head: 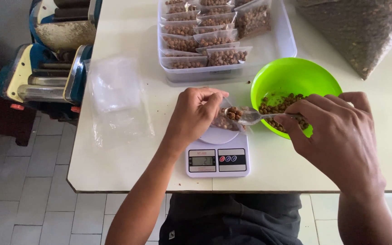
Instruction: The person scoops brown grains from a green bowl into small clear plastic bags using a metal spoon. Each bag is placed on a digital scale to measure the weight, and the person adjusts the contents until the target weight is reached. The filled bags are then placed into a white tray.
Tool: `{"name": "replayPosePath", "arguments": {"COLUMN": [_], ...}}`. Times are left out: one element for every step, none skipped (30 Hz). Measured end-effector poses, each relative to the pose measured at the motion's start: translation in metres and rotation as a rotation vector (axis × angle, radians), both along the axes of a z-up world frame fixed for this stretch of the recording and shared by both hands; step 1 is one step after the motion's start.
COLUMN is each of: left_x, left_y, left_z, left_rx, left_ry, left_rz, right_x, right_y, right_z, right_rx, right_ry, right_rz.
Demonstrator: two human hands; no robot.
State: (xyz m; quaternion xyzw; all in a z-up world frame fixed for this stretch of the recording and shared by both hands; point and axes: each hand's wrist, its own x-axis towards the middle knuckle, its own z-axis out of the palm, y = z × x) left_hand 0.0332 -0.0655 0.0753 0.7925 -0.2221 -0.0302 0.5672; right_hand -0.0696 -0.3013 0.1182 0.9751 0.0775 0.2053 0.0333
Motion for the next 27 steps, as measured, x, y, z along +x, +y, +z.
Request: {"name": "replayPosePath", "arguments": {"left_x": [-0.001, 0.0, 0.001, 0.002, 0.001, 0.001, 0.002, 0.001, 0.0, -0.002, 0.0, 0.001, 0.002, 0.006, 0.009, 0.015, 0.015, 0.014, 0.013, 0.013, 0.013, 0.014, 0.012, 0.011, 0.009, 0.009, 0.008], "left_y": [0.0, 0.0, 0.0, 0.0, 0.0, 0.001, 0.001, 0.0, 0.0, 0.0, 0.001, 0.001, 0.002, 0.003, 0.005, 0.005, 0.004, 0.004, 0.004, 0.005, 0.006, 0.007, 0.008, 0.01, 0.012, 0.014, 0.015], "left_z": [0.001, -0.001, -0.003, -0.006, -0.007, -0.008, -0.01, -0.01, -0.01, -0.01, -0.011, -0.01, -0.01, -0.014, -0.018, -0.02, -0.019, -0.019, -0.019, -0.02, -0.021, -0.022, -0.02, -0.016, -0.013, -0.012, -0.011], "left_rx": [0.022, 0.022, 0.034, 0.047, 0.046, 0.045, 0.044, 0.042, 0.067, 0.093, 0.093, 0.036, -0.021, -0.02, -0.1, -0.184, -0.187, -0.21, -0.234, -0.234, -0.153, -0.074, -0.075, -0.017, 0.042, 0.042, 0.085], "left_ry": [0.087, 0.087, 0.026, -0.035, -0.035, -0.085, -0.134, -0.133, -0.152, -0.171, -0.169, -0.075, 0.019, 0.02, 0.126, 0.224, 0.217, 0.299, 0.382, 0.387, 0.285, 0.181, 0.182, 0.102, 0.022, 0.023, -0.002], "left_rz": [0.014, 0.016, 0.027, 0.036, 0.035, 0.059, 0.083, 0.086, 0.138, 0.191, 0.195, 0.176, 0.156, 0.156, 0.162, 0.166, 0.163, 0.165, 0.166, 0.165, 0.15, 0.135, 0.134, 0.128, 0.121, 0.125, 0.097], "right_x": [0.0, -0.001, -0.002, -0.003, -0.005, -0.006, -0.006, -0.008, -0.009, -0.01, -0.01, -0.011, -0.011, -0.013, -0.014, -0.013, -0.013, -0.014, -0.014, -0.014, -0.013, -0.012, -0.011, -0.008, -0.006, -0.003, 0.0], "right_y": [0.001, 0.001, 0.002, 0.003, 0.004, 0.005, 0.006, 0.005, 0.004, 0.003, 0.002, 0.001, -0.001, -0.002, -0.003, -0.005, -0.008, -0.01, -0.012, -0.013, -0.014, -0.016, -0.017, -0.017, -0.017, -0.017, -0.016], "right_z": [0.0, 0.0, 0.001, 0.001, 0.002, 0.003, 0.004, 0.003, 0.002, 0.001, 0.0, -0.002, -0.003, -0.003, -0.003, -0.001, -0.001, -0.001, -0.002, -0.002, -0.002, -0.002, -0.002, -0.001, 0.0, 0.001, 0.003], "right_rx": [0.001, 0.0, -0.026, -0.052, -0.053, -0.039, -0.025, -0.026, -0.026, -0.025, -0.025, -0.015, -0.004, -0.004, 0.026, 0.054, 0.051, 0.064, 0.078, 0.077, 0.092, 0.106, 0.104, 0.105, 0.106, 0.106, 0.096], "right_ry": [-0.004, -0.004, 0.001, 0.007, 0.008, 0.009, 0.009, 0.01, 0.008, 0.006, 0.008, 0.009, 0.01, 0.011, 0.039, 0.058, 0.05, 0.051, 0.053, 0.057, 0.062, 0.065, 0.066, 0.06, 0.054, 0.054, 0.054], "right_rz": [0.001, 0.002, -0.02, -0.045, -0.047, -0.038, -0.03, -0.027, -0.012, 0.004, 0.009, 0.005, 0.001, 0.001, -0.006, -0.015, -0.016, -0.016, -0.015, -0.017, -0.028, -0.038, -0.039, -0.021, -0.003, 0.0, -0.005]}}
